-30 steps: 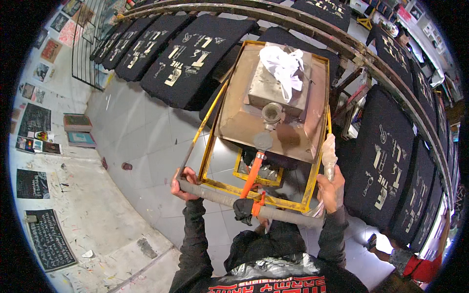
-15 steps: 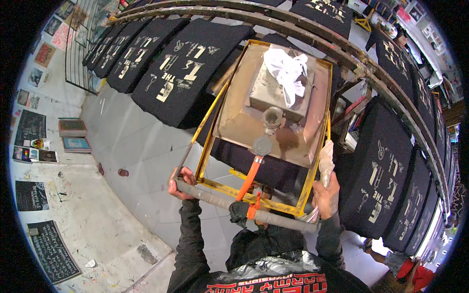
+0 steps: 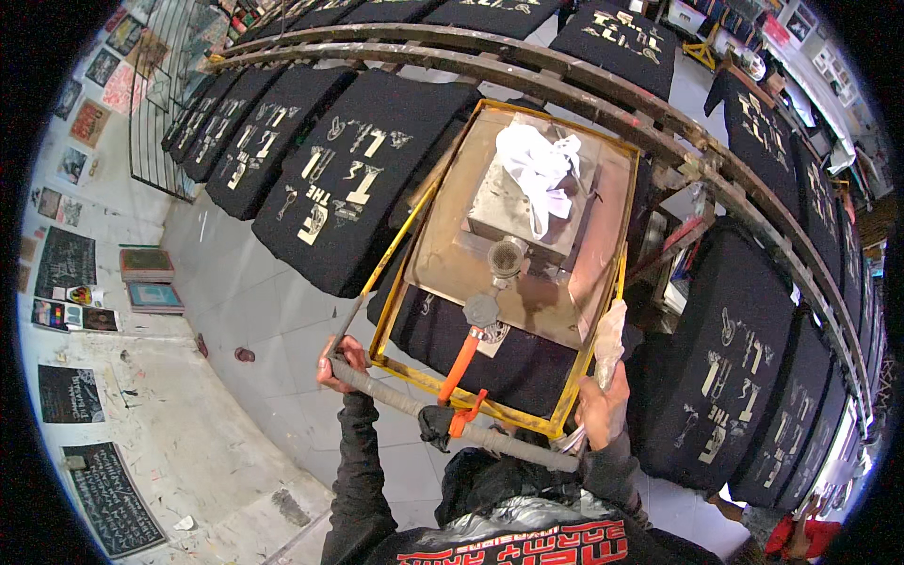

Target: The person operates a manual screen printing press by sliding the print head along a rail, wiping the screen with a cloth, and flattening the printed design on several black t-shirts with their hand.

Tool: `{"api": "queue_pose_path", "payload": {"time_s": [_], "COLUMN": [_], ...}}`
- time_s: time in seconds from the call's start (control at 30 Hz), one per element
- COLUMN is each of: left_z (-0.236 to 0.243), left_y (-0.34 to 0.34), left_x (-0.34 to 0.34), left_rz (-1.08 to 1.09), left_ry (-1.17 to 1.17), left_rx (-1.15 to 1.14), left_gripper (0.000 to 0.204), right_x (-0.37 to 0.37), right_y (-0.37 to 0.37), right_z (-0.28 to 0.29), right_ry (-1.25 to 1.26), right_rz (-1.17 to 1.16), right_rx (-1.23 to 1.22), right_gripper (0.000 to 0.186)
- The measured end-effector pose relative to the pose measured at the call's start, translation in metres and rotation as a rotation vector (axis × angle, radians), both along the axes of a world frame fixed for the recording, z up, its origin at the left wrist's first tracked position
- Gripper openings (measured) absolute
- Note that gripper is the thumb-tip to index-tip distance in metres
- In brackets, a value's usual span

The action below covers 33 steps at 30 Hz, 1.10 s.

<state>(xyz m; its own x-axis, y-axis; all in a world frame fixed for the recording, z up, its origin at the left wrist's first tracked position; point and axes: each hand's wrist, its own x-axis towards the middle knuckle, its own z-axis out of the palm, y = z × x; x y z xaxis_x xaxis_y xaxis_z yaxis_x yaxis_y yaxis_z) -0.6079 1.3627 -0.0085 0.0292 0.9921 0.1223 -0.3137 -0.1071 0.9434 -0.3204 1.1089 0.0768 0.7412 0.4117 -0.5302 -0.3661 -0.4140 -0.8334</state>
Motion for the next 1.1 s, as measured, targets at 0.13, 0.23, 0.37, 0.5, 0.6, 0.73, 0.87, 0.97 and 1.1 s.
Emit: {"api": "queue_pose_path", "payload": {"time_s": [0.13, 0.23, 0.37, 0.5, 0.6, 0.73, 0.87, 0.97, 1.1], "left_z": [0.002, 0.0, -0.023, -0.017, -0.014, -0.024, -0.029, -0.019, -0.004], "left_y": [0.001, -0.001, 0.004, 0.006, 0.009, 0.021, 0.029, 0.028, 0.04], "left_x": [0.02, 0.021, -0.001, 0.007, -0.002, -0.002, -0.017, -0.009, -0.009], "left_rz": [-0.011, 0.007, -0.084, -0.024, -0.077, -0.103, 0.249, 0.115, 0.066], "left_ry": [0.025, -0.025, 0.038, -0.058, 0.021, -0.01, 0.334, 0.062, 0.054], "left_rx": [-0.03, -0.075, -0.021, -0.125, -0.081, -0.031, 0.034, -0.102, -0.133], "left_gripper": [0.061, 0.061, 0.061, 0.063, 0.067, 0.07, 0.066, 0.064, 0.059], "right_x": [0.022, 0.021, 0.019, 0.019, 0.019, 0.017, 0.024, 0.036, 0.043], "right_y": [-0.004, -0.006, 0.001, -0.009, -0.005, -0.003, -0.004, -0.022, -0.021], "right_z": [-0.019, -0.038, -0.014, -0.042, -0.044, -0.051, -0.028, -0.035, -0.035], "right_ry": [0.006, -0.107, 0.012, -0.181, -0.24, -0.3, -0.185, -0.198, -0.216], "right_rz": [-0.021, -0.016, -0.003, 0.01, -0.021, 0.08, 0.192, 0.332, 0.482], "right_rx": [0.029, 0.029, -0.087, -0.08, 0.027, -0.07, -0.015, -0.03, -0.014], "right_gripper": [0.044, 0.044, 0.043, 0.043, 0.038, 0.039, 0.044, 0.049, 0.063]}}
